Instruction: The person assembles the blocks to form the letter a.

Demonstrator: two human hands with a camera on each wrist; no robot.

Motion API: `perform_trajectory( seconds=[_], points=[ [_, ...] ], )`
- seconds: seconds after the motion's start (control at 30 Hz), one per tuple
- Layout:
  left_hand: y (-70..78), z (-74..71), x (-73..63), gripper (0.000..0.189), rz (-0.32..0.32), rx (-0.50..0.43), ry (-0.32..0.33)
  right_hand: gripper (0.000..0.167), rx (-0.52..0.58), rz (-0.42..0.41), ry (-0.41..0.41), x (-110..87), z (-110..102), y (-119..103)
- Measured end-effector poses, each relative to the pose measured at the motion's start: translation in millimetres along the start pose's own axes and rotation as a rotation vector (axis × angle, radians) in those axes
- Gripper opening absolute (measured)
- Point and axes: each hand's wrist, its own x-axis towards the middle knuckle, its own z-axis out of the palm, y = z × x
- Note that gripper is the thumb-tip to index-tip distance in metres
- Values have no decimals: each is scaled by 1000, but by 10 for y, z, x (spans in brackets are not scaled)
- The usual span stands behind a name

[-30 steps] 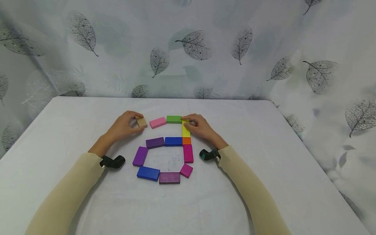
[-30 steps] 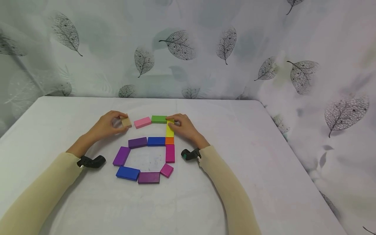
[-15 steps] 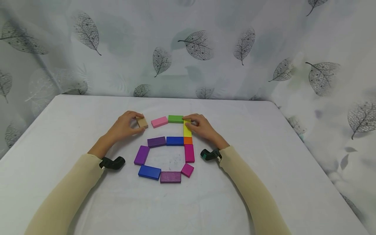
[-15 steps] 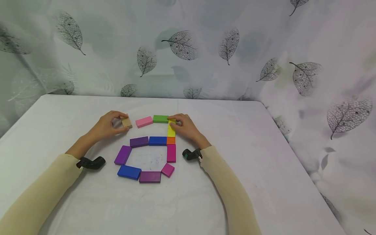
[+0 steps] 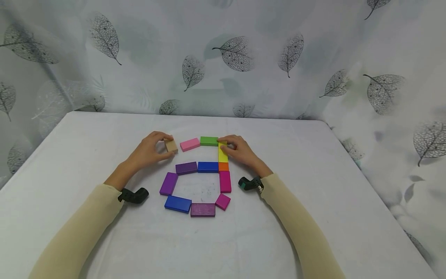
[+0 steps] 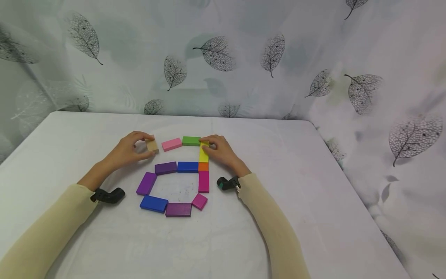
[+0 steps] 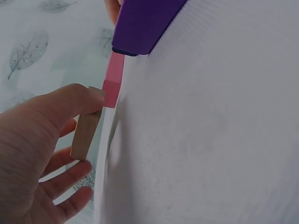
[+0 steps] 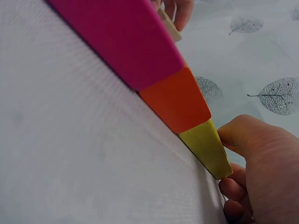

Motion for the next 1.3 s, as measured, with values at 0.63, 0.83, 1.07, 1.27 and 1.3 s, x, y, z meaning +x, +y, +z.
perform_trajectory(
  seconds=[0.63, 0.83, 1.07, 1.27, 1.3],
  points=[
    [268, 34, -30, 52, 119, 19, -5, 35, 13, 6, 3, 15, -2, 2],
    [341, 48, -48, 51, 144, 22, -8, 34, 17, 2, 7, 23, 12, 29],
    [459, 73, -88, 49, 183, 21, -5, 35, 24, -15, 4, 22, 19, 42],
    [550, 95, -109, 47, 223, 40, 2, 34, 19, 6, 2, 17, 14, 30],
    [558, 100, -111, 47, 232, 41, 4, 35, 19, 7, 2, 16, 14, 30]
  ],
)
